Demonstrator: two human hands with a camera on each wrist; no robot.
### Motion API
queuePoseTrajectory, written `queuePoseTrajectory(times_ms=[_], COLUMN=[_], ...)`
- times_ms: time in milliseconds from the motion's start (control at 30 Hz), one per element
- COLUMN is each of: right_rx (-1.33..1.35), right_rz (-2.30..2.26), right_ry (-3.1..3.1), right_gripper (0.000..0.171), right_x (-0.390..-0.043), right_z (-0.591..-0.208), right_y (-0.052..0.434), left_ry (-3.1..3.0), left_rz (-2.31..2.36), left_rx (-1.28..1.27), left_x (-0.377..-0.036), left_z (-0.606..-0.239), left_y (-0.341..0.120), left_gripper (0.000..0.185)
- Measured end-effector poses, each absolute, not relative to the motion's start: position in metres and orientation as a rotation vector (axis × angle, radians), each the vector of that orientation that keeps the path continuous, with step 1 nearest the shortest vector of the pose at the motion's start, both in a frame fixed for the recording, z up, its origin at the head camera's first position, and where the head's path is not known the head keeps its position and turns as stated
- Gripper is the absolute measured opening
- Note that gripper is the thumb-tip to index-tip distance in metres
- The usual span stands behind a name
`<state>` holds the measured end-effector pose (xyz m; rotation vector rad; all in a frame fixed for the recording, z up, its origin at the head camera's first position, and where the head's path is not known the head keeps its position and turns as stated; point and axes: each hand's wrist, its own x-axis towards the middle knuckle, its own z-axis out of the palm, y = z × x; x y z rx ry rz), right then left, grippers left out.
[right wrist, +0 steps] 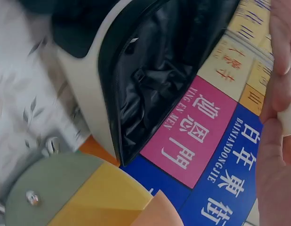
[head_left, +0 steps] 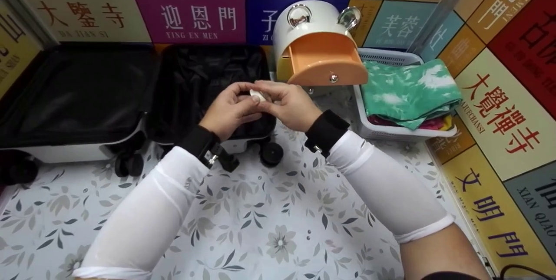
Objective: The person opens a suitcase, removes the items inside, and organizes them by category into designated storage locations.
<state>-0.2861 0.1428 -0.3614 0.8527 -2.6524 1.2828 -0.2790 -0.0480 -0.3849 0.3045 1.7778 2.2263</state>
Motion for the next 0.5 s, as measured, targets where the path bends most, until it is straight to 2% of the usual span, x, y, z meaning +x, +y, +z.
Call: queuePoseTrajectory(times_ms=[233,500], right_rx=[0.849,0.262], right_rz=[0.971,0.889], right_ry=[-2.69,-2.805], right_gripper=[0.042,0.048], right_x=[-0.3,-0.361], right_z=[-0.348,-0.315], right_y=[0.143,0.19], left_ry=[2.078,2.556], left_rz=[2.057,1.708], left_rx=[0.402,0.364], left_x=[-0.279,-0.281], left_z=[-0.383,-0.392], left_y=[-0.059,-0.093], left_gripper=[0.043,0.051])
